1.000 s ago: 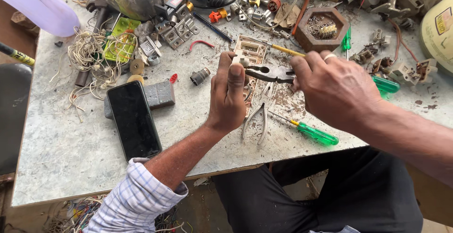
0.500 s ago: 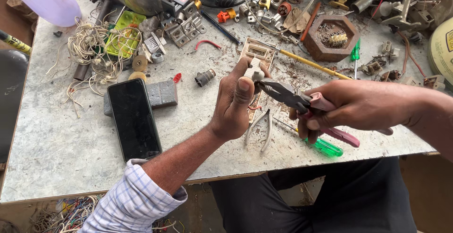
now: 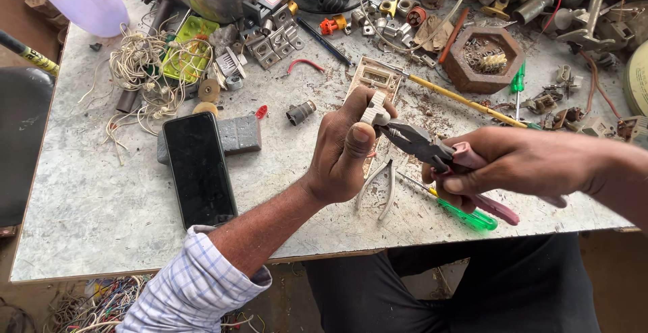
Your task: The person uses pliers to strip and adjust wires on a small electrical component. They repeatedly bend and cut wire ends while holding the component in their left hand. The workspace contains various tools and disassembled parts.
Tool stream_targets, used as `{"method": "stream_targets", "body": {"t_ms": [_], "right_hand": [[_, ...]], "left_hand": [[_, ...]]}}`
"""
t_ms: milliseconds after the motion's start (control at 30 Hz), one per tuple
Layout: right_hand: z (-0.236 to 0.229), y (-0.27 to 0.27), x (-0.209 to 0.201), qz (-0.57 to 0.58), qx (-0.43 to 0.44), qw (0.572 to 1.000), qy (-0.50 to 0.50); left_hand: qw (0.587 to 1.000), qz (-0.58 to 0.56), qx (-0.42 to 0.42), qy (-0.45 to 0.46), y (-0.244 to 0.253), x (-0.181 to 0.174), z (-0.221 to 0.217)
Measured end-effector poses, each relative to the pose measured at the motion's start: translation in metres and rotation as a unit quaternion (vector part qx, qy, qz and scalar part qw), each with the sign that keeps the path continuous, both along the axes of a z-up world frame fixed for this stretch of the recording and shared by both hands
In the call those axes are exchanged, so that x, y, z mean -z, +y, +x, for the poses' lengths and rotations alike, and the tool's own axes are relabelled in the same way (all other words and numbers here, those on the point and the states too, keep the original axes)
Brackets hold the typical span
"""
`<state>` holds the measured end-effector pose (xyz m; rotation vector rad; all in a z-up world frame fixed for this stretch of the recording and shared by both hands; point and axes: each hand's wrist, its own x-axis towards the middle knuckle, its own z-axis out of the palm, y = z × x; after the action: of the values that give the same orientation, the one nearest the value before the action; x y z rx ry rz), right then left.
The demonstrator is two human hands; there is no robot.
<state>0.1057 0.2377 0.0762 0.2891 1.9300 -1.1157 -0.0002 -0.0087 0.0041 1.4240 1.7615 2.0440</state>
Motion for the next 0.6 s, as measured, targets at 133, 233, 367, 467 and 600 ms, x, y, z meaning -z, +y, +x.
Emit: {"method": "stream_targets", "body": {"t_ms": [133,233,367,467,600], "right_hand": [[0.006,-0.021,-0.006,0.019,0.006,0.998,0.054],[0.011,-0.039,-0.022,0.180,-0.030,0.983,0.016],[0.005,-0.060,-0.035,0.268,-0.053,0.961,0.037],[-0.001,-0.059,-0.029,0.281,-0.040,0.954,0.096],[-0.007,-0.056,-0.005,0.358,-0.080,0.907,0.208]], "left_hand": [[0.999,-0.017,-0.017,0.029,0.000,-0.003,0.004],[0.998,-0.021,-0.038,0.054,0.001,-0.002,0.011],[0.993,-0.036,-0.075,0.080,0.006,0.002,0.014],[0.991,-0.040,-0.111,0.070,0.013,0.011,0.011],[0.988,-0.027,-0.150,0.020,0.020,0.022,0.000]]}}
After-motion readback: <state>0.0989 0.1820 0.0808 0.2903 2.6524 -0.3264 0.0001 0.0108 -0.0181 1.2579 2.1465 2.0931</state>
